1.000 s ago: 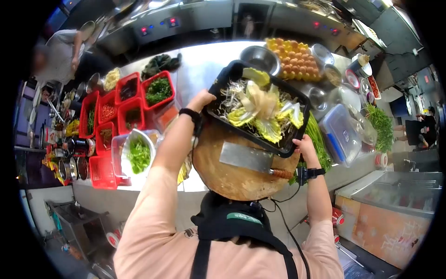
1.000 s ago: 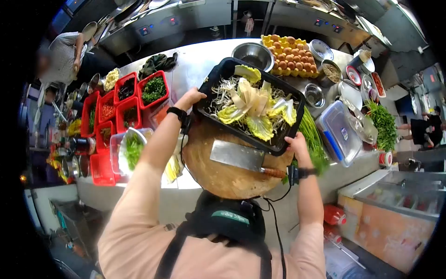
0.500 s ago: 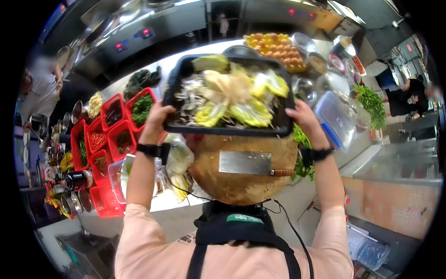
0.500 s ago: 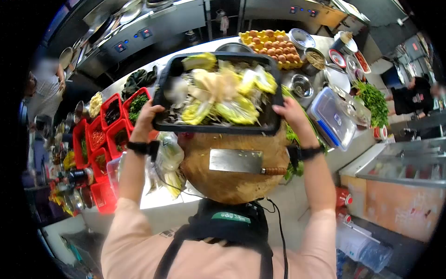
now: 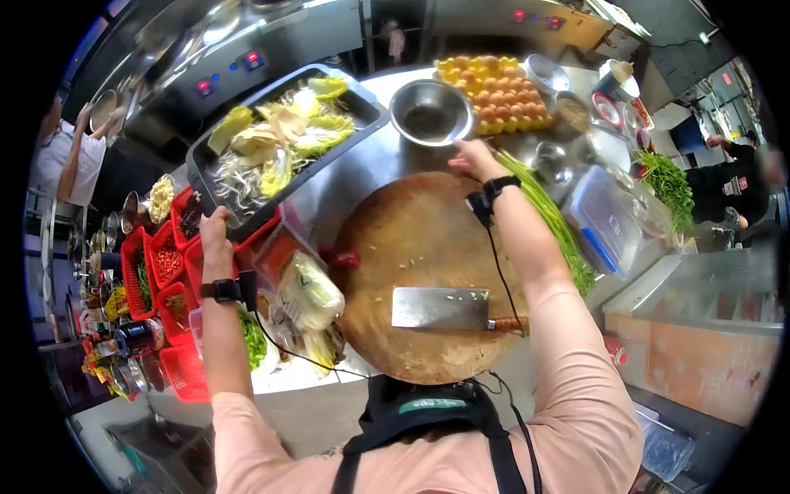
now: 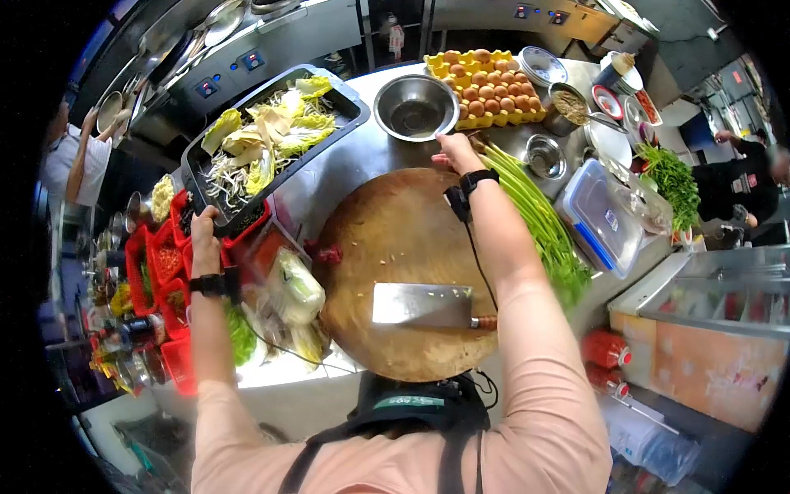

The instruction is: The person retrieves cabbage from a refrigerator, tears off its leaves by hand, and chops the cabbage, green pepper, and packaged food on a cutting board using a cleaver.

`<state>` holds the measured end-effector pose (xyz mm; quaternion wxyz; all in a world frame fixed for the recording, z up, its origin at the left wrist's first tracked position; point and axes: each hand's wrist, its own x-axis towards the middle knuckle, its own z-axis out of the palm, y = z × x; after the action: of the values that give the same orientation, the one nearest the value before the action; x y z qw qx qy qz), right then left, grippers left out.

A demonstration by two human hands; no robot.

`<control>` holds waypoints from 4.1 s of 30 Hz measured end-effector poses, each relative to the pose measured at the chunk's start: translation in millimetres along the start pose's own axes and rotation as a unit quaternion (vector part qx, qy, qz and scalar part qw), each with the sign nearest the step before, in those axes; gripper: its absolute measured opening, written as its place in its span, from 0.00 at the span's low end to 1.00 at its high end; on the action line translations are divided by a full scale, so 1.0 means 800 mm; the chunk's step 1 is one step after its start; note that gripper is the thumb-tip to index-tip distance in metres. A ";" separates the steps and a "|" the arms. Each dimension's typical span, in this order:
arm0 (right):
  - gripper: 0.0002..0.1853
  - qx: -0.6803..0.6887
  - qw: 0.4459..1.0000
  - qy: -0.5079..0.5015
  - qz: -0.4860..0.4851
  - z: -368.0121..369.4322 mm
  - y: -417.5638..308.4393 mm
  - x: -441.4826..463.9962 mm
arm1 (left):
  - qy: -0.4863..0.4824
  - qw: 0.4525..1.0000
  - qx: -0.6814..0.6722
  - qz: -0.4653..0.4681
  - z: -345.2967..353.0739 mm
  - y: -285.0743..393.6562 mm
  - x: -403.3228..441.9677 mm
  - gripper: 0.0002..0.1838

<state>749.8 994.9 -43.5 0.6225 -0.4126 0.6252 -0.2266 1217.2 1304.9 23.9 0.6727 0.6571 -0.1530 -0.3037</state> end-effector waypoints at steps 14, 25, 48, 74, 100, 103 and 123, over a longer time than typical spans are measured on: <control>0.14 0.281 0.953 0.072 -0.087 -0.041 -0.041 -0.014 | -0.032 0.999 0.021 -0.015 0.049 -0.062 0.042 0.19; 0.07 0.302 0.949 0.072 -0.051 -0.189 0.068 -0.055 | -0.128 0.991 -0.005 -0.028 0.170 -0.130 0.050 0.20; 0.11 -0.177 0.973 -0.028 -0.146 -0.184 0.141 -0.299 | -0.276 0.910 0.307 -0.033 0.205 -0.069 -0.027 0.25; 0.20 -0.339 0.893 0.131 -0.264 -0.196 0.240 -0.490 | -0.364 0.432 0.772 0.293 0.422 -0.237 0.182 0.28; 0.42 -0.232 0.954 -0.008 -0.191 -0.305 0.618 -0.291 | -0.519 0.765 0.379 -0.032 0.054 -0.026 -0.718 0.18; 0.34 -0.283 0.940 0.037 -0.184 -0.310 0.654 -0.243 | -0.467 0.793 0.379 -0.098 0.002 -0.106 -0.795 0.18; 0.16 -0.269 0.895 -0.331 0.128 -0.413 0.752 -0.399 | -0.126 0.968 0.191 -0.100 -0.063 -0.489 -1.007 0.45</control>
<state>253.6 1508.5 -294.3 0.6825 -0.5317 0.4674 0.1815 547.5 1854.8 -206.8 0.4764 0.7419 -0.2253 -0.4146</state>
